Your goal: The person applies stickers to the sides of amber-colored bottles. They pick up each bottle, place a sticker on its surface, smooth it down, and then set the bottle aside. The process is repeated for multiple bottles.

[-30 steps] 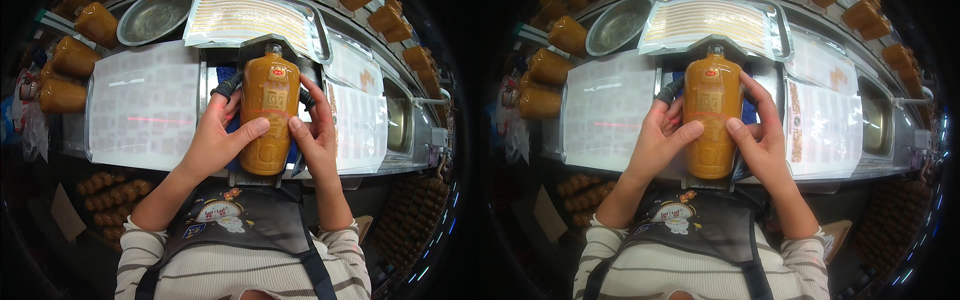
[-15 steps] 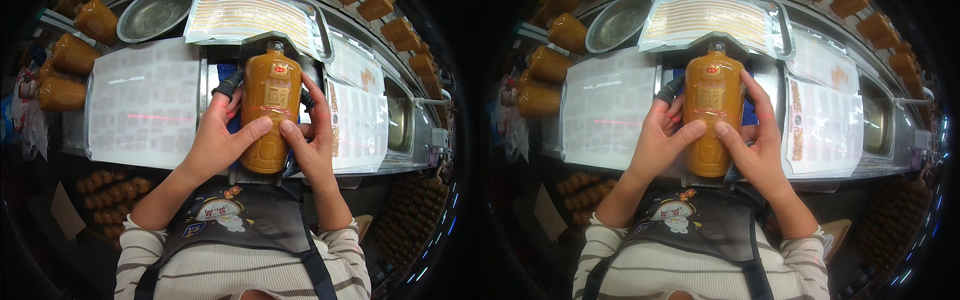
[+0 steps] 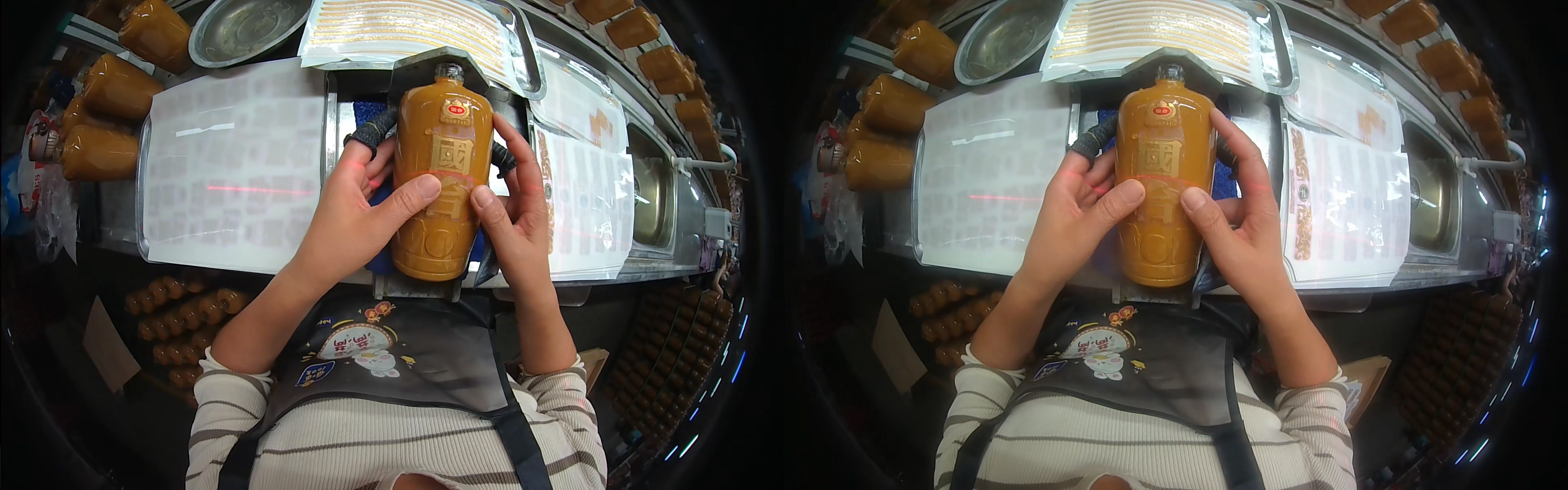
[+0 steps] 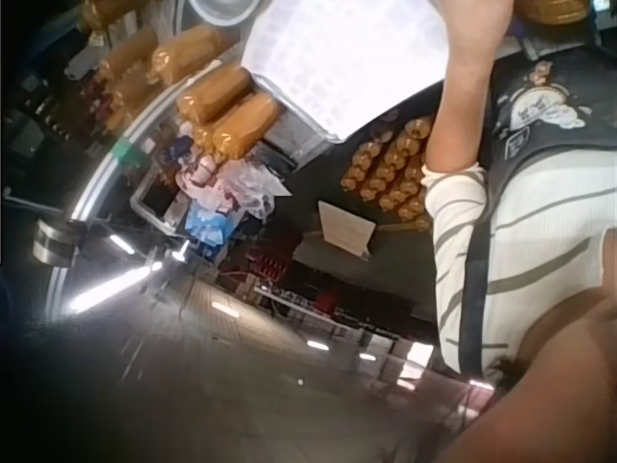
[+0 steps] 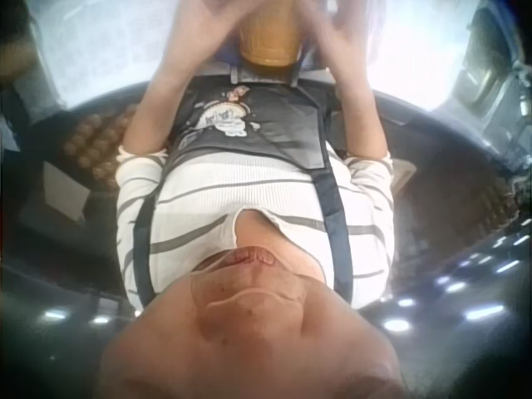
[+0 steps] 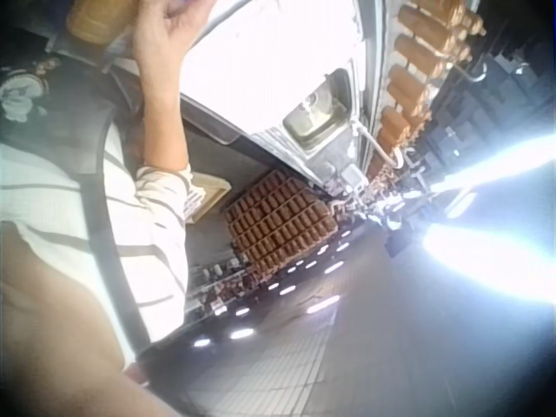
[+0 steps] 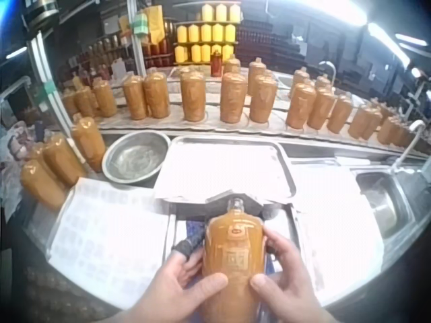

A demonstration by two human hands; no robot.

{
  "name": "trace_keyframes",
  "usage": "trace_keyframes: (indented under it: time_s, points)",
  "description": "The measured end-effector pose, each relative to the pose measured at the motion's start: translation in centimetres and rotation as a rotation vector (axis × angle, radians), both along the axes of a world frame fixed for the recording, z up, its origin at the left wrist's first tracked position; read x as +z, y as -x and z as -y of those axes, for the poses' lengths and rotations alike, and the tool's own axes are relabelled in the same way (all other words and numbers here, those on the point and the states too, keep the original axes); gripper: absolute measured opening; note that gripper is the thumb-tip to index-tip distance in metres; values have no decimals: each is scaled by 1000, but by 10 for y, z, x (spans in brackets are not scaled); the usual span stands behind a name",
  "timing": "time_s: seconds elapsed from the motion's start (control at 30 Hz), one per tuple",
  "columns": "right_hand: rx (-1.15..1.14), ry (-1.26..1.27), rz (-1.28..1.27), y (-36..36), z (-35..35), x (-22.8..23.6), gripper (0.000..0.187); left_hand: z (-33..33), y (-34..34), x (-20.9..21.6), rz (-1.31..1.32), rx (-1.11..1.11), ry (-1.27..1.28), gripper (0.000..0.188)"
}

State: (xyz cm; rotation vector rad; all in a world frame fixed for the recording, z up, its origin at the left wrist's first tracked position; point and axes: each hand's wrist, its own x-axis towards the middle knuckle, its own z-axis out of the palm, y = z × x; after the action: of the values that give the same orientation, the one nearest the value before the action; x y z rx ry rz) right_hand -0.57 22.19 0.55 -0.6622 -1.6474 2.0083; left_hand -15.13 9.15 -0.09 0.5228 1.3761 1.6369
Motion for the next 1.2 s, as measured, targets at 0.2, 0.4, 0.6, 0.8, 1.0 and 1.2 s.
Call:
trace_keyframes:
  time_s: [0.2, 0.4, 0.6, 0.8, 1.0, 1.2]
  points:
    - [44, -51, 38, -3, -2, 3, 73, 0, -4, 0, -60, 9, -8, 66]
    - [47, -46, 17, -3, 1, 2, 73, 0, -1, 2, -16, 4, -25, 68]
    - [-8, -120, 52, -2, 3, 2, 72, 1, -3, 0, -16, 2, -16, 67]
    - [25, -752, 196, 3, -7, 16, 58, 5, 0, -3, -94, -47, 31, 83]
    - [39, -948, 180, 14, -11, 15, 54, 2, -3, -3, -95, -41, -5, 82]
    - [54, -883, 233, 12, -9, 17, 55, 5, -4, -3, -138, -41, 45, 78]
